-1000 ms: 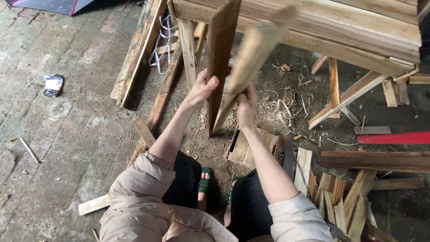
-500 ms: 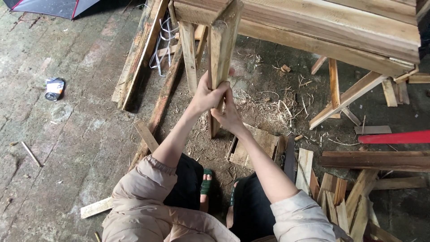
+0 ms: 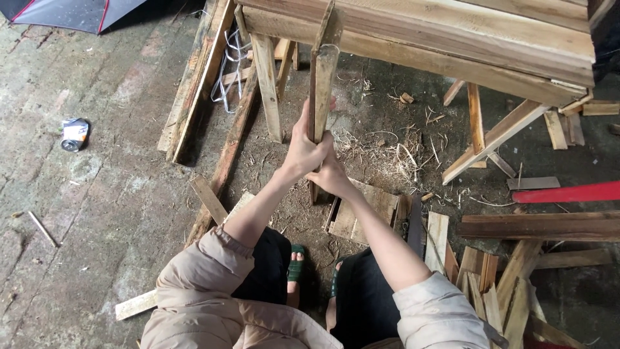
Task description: The person holds and aligns long wooden slats against the frame of a wooden table by hand.
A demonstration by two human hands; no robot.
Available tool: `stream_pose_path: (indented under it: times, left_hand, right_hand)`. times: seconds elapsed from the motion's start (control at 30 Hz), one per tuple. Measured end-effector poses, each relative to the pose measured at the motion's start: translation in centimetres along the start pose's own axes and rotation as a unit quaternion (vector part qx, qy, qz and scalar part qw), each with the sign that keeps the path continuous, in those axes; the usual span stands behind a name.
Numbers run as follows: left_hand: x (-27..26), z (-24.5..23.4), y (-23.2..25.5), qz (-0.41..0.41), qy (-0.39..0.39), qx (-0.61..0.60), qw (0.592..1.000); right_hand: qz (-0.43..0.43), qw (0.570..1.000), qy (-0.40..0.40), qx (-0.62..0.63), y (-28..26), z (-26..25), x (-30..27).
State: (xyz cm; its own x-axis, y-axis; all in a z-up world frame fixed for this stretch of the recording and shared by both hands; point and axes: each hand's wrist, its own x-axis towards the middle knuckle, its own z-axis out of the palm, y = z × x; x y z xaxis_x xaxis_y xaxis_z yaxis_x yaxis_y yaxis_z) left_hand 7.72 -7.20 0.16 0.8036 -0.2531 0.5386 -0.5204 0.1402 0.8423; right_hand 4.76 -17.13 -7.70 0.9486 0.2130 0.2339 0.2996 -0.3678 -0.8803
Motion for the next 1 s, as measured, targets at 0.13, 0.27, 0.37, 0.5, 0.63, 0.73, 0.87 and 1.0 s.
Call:
stream_pose_path:
  times: [0.13,0.27,0.37,0.5,0.63,0.73,0.87,1.0]
  left_hand:
    - [-0.5,1.0,-1.2,0.015,0.020,-0.009,1.000]
    - [0.2,1.1,4.0,-0.022,0.015,0.003,1.000]
    - [0.2,0.7,2.7,-0.071,0.006,0.003,0.997]
    - [-0.2,-0.3,-2.2,-0.104,-0.016,-0.013,0.994]
    - [1.8,-0.2,3.8,-0.091,-0.011,-0.029,0.995]
    - [0.9,-0.8,-0.1,-0.072,-0.042,-0.054,0.995]
    - [0.5,-0.9,-1.2,-0.063,-0.023,-0.044,0.997]
    - [0.6,0.0,0.4,-0.044,0.033,-0.010,0.998]
  right_hand:
    - [0.004,0.994,0.047,-0.098,3.3,1.9,-0.3]
    - [0.034,0.986,0.123,-0.111,2.5,2.8,-0.3]
    - [0.020,0.978,0.180,-0.101,1.7,3.0,-0.4]
    - [0.031,0.977,0.201,-0.060,1.1,3.0,-0.8]
    - [0.028,0.978,0.201,-0.046,0.6,2.9,-0.6]
    - [0.031,0.977,0.205,-0.046,-1.3,2.6,-0.3]
    - [0.160,0.977,0.139,0.007,-2.2,1.8,0.5]
    - [0.201,0.974,0.106,0.021,-2.0,1.6,1.3]
